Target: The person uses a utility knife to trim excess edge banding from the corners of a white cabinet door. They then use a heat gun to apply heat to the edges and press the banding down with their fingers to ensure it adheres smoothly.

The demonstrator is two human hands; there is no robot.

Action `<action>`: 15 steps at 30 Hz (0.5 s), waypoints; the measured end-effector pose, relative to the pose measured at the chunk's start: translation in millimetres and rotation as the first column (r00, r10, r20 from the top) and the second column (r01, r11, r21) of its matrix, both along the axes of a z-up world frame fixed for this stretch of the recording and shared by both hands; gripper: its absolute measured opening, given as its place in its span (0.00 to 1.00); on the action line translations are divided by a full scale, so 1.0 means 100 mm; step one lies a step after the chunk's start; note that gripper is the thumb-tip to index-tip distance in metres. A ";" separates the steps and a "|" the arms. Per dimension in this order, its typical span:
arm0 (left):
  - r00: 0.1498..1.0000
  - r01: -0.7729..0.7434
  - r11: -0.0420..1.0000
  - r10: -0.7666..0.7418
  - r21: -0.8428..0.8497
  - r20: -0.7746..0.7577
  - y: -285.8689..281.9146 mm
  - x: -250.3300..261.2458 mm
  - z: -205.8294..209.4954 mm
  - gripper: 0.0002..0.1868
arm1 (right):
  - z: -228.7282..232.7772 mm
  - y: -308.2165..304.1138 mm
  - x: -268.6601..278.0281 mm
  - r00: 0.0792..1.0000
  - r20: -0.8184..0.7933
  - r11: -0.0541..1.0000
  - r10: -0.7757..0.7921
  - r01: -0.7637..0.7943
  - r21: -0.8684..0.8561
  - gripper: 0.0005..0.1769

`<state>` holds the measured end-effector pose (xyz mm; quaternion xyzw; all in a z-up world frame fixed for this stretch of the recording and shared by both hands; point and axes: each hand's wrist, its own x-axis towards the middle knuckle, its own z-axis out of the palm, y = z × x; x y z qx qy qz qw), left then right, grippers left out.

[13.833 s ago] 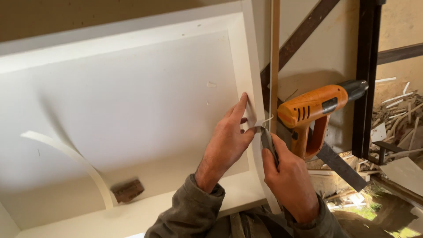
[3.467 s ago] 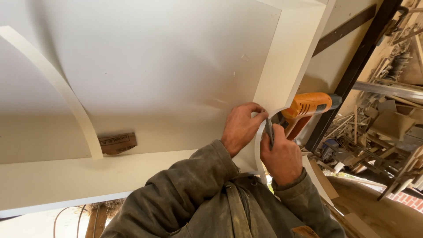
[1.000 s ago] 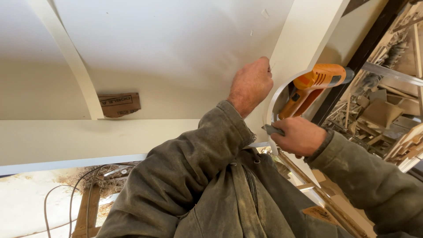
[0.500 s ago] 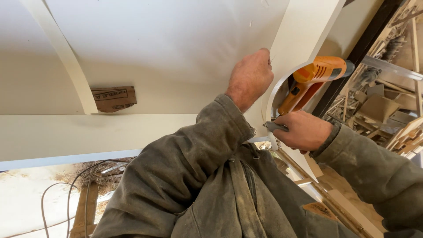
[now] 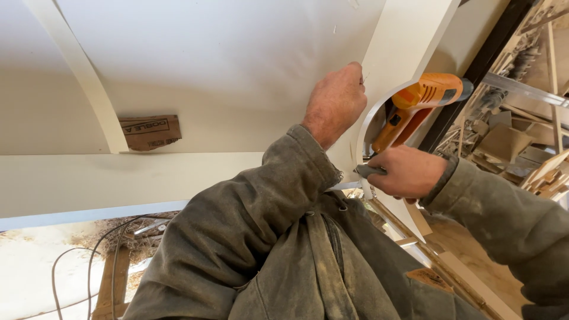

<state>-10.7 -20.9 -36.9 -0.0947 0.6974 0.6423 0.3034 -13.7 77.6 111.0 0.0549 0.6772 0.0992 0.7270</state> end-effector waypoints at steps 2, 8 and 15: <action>1.000 -0.014 1.000 0.014 -0.004 -0.003 -0.01 0.00 -0.02 0.08 | 0.01 -0.04 0.03 1.000 0.007 1.000 0.002 -0.001 -0.008 0.16; 1.000 -0.019 1.000 0.019 0.006 -0.013 -0.03 0.00 0.01 0.08 | 0.06 -0.02 0.07 1.000 0.006 1.000 -0.008 0.008 0.000 0.17; 0.999 -0.004 1.000 0.004 -0.010 -0.036 0.00 0.01 0.03 0.08 | 0.16 -0.01 0.11 0.998 -0.041 0.999 -0.040 0.040 -0.002 0.20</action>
